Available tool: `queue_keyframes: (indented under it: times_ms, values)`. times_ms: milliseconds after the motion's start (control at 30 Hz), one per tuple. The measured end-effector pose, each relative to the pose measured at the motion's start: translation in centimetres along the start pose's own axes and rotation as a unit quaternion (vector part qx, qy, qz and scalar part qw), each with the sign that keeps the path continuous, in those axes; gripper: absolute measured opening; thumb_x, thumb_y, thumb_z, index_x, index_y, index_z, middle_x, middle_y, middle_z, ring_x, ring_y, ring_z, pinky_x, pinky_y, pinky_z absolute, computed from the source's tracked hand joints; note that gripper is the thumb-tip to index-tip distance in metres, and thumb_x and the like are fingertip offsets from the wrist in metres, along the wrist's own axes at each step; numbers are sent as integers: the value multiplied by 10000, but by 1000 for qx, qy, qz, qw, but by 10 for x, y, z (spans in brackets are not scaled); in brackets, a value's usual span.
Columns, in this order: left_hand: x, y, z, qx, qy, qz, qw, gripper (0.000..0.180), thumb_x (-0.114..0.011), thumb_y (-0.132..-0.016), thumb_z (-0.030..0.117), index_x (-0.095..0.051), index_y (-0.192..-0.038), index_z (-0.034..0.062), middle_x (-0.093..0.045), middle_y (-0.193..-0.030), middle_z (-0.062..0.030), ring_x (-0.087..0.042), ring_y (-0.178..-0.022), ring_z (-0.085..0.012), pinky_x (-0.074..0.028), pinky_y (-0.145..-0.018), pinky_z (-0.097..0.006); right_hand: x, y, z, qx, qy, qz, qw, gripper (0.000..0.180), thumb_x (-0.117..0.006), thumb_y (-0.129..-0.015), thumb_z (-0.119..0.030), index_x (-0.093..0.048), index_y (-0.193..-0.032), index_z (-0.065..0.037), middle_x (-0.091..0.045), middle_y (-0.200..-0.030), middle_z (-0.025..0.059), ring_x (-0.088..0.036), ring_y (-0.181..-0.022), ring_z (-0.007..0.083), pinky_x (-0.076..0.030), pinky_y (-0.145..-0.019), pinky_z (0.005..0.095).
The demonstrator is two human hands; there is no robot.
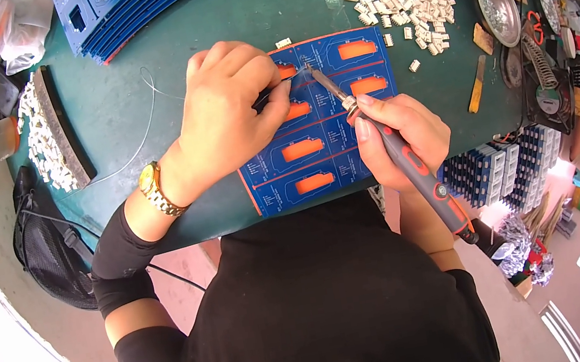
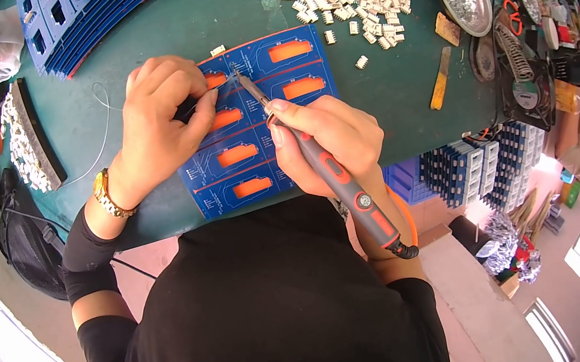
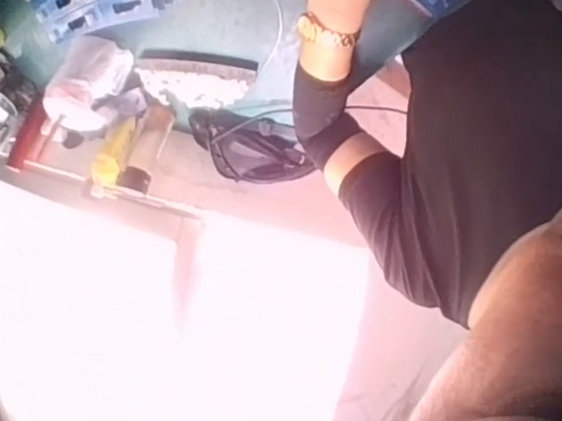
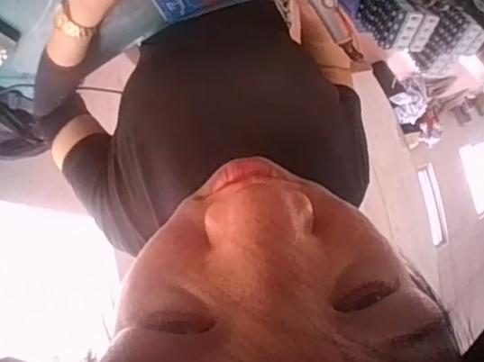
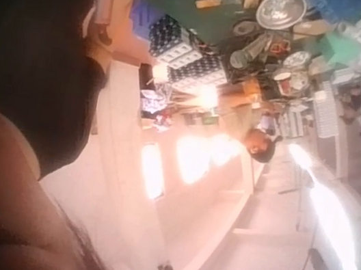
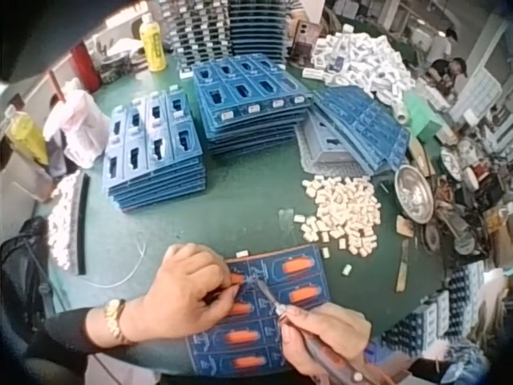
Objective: The person solders electrical components onto a circuit board panel using a soldering iron and solder wire, sets the panel onto a stack, mounts a new board onto a fixture, and solders components onto the new circuit board.
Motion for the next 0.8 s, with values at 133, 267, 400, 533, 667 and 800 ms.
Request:
queue_keyframes:
  times_ms: [133,267,400,533,667,800]
  values:
    - [-1,0,2,-9,-7,-4,1000,133,-714,-697,69,-588,-735,90,-606,-818,-35,-567,-828,-237,-395,-747,-374,0,3,1,-6,3,-3,1000,212,-651,-769,74,-655,-980,48,-645,-707,130,-614,-587,161,-483,-545,243]
    - [-1,1,3,-8,-12,-9,1000,139,-717,-695,65,-590,-743,95,-615,-850,-30,-573,-876,-229,-391,-800,-385,2,5,-2,3,18,-9,1000,223,-647,-762,79,-660,-982,49,-643,-690,124,-607,-573,159,-483,-535,247]
    - [8,2,11,-17,-8,9,1000,157,-724,-689,60,-580,-737,100,-615,-873,-18,-575,-915,-217,-377,-846,-385,8,8,-6,28,35,3,999,234,-637,-759,78,-656,-991,56,-640,-679,125,-609,-569,160,-486,-536,245]
    - [5,6,20,-22,16,-31,999,179,-719,-688,10,-569,-746,88,-610,-893,-34,-590,-961,-245,-386,-868,-379,17,14,-11,19,0,24,1000,262,-650,-733,55,-660,-993,34,-644,-685,114,-618,-564,173,-489,-523,248]
    - [1,8,22,-31,-7,-33,999,186,-723,-679,10,-569,-743,94,-610,-904,-30,-583,-975,-238,-379,-872,-388,18,19,-10,-6,-2,22,1000,271,-678,-703,37,-668,-973,7,-644,-687,99,-625,-560,189,-490,-511,255]
    - [0,9,21,-27,-3,-36,999,188,-726,-678,13,-569,-743,93,-610,-910,-27,-581,-975,-239,-376,-870,-392,13,21,-9,9,8,25,1000,258,-682,-698,44,-675,-953,10,-633,-670,93,-612,-536,183,-477,-484,249]
Point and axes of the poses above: each hand's wrist, its own y-axis away from the middle knuckle, its own x-axis out of the back of the hand, z = x × y, the point moved 7 cm from there along -y, towards the middle knuckle
